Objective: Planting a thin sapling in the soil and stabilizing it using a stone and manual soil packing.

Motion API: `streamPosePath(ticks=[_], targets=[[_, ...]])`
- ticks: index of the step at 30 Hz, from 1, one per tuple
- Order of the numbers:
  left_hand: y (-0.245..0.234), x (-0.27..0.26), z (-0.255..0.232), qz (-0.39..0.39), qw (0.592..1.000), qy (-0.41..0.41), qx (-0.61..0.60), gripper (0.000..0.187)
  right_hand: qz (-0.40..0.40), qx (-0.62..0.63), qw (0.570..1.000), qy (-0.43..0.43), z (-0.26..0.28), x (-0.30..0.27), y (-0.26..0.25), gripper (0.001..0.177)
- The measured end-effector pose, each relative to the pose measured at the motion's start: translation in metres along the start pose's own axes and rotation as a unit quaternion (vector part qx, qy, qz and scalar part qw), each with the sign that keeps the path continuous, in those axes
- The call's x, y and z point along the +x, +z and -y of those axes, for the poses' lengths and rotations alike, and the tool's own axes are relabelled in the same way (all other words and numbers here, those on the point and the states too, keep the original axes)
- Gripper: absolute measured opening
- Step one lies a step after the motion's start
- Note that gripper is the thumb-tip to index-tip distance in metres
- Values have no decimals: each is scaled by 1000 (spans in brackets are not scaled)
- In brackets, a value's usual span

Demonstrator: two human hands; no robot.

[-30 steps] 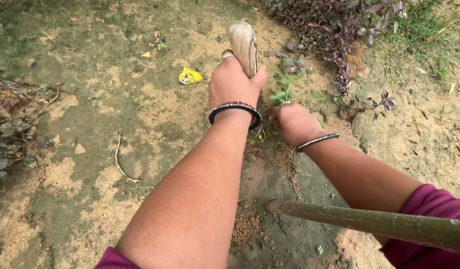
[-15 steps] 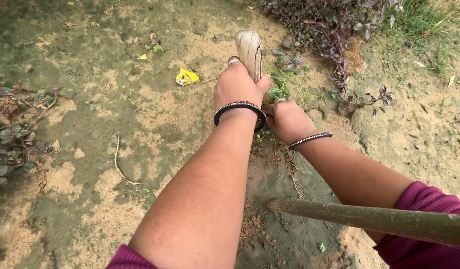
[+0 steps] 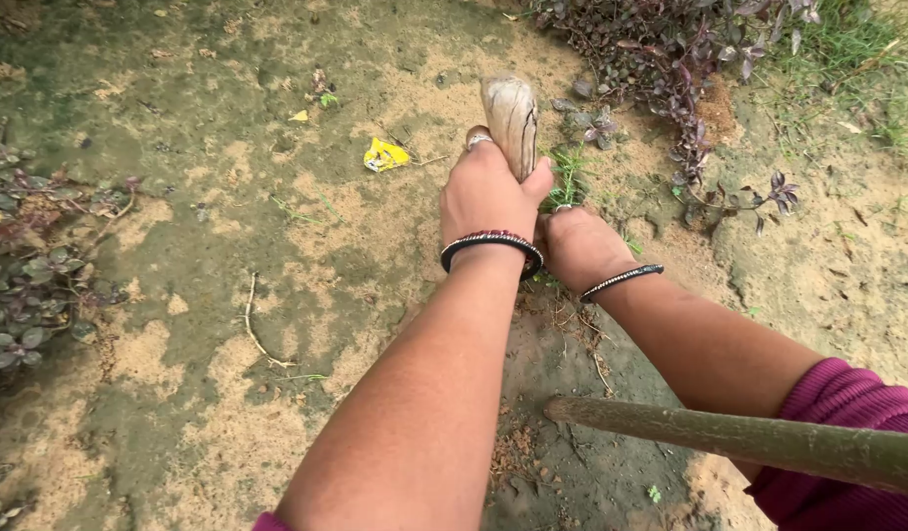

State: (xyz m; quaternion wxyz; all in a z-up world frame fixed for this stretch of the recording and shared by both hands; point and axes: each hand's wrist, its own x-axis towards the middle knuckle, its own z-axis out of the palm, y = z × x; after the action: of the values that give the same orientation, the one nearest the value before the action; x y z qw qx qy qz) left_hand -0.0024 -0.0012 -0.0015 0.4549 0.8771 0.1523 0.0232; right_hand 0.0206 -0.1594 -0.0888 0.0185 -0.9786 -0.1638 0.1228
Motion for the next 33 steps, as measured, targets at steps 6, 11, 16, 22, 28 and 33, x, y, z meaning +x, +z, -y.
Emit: streamPosePath(ticks=[6,11,16,22,28,33], targets=[[7,2,6,-26,999,18,-15,52,-3,26,999,-26,-7,-3,-6,18],[10,3,8,-57,998,21,-26,51,-35,31,999,-16,-20,-5,-23,21],[7,7,8,-61,998,11,-7,48,-73,41,995,-51,-32,-1,-9,20],[8,6,13,-100,994,27,-23,50,-111,57,984,-128,-15,2,9,25],[6,6,12,-69,997,1,-21,48,-89,29,990,-108,3,1,9,28],[8,10,12,-76,997,6,-15,48,-26,-75,993,-83,8,11,8,26]])
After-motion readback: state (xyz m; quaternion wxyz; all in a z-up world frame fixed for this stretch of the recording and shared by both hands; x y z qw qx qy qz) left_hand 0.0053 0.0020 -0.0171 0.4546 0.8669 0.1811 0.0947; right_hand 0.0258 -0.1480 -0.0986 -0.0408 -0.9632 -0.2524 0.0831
